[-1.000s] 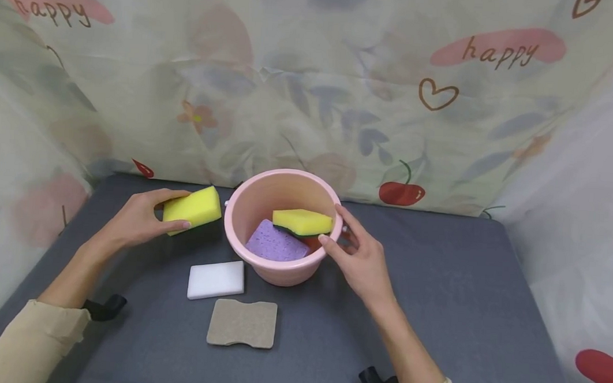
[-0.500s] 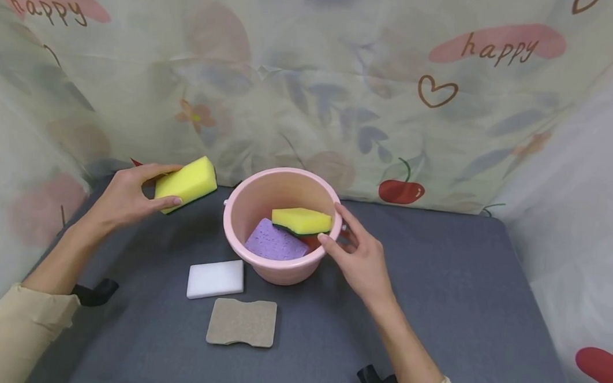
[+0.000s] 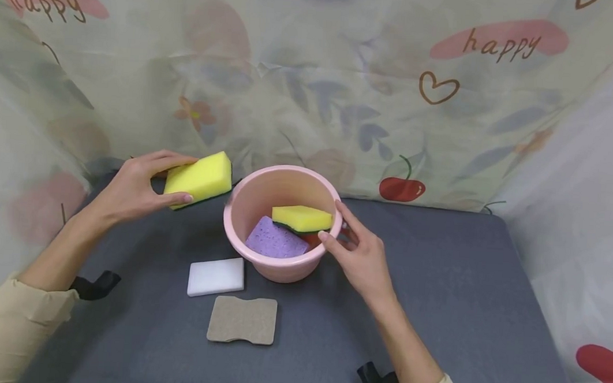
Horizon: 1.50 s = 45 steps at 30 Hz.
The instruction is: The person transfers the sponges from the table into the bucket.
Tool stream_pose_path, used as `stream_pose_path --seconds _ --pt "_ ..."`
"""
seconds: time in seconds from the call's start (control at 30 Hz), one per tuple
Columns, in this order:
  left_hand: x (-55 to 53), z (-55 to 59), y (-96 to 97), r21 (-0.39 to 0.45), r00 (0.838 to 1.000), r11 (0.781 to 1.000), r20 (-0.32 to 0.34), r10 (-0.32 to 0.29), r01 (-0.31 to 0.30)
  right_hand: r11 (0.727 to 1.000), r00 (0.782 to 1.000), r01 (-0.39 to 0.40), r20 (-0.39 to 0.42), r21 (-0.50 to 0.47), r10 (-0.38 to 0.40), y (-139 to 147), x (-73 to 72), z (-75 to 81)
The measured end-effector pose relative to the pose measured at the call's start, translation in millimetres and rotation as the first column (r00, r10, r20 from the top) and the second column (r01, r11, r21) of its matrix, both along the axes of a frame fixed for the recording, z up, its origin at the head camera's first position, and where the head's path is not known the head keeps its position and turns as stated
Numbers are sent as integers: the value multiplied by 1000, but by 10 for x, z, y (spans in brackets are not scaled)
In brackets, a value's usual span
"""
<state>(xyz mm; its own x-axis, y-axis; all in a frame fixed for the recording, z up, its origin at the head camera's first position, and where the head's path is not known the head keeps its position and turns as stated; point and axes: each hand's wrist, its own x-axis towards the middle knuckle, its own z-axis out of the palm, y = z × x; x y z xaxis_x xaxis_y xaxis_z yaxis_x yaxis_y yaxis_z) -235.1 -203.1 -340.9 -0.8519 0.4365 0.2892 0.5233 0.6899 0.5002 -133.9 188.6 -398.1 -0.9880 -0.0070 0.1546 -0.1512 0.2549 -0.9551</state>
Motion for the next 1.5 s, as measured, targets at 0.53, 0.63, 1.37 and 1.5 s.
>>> stream_pose_path --seconds 0.53,0.63,1.37,1.5 --pt "82 252 489 -8 973 973 -15 -229 229 1000 1000 14 14 28 -14 0 -7 24" --pt "89 274 605 -18 959 959 -14 -282 282 999 1000 14 16 31 -15 7 -14 18" --pt "64 106 1137 -101 907 901 53 -418 421 999 1000 14 2 42 -14 17 1 3" --pt "90 80 1140 -122 900 892 87 -427 435 1000 1000 3 3 30 -3 10 -5 4"
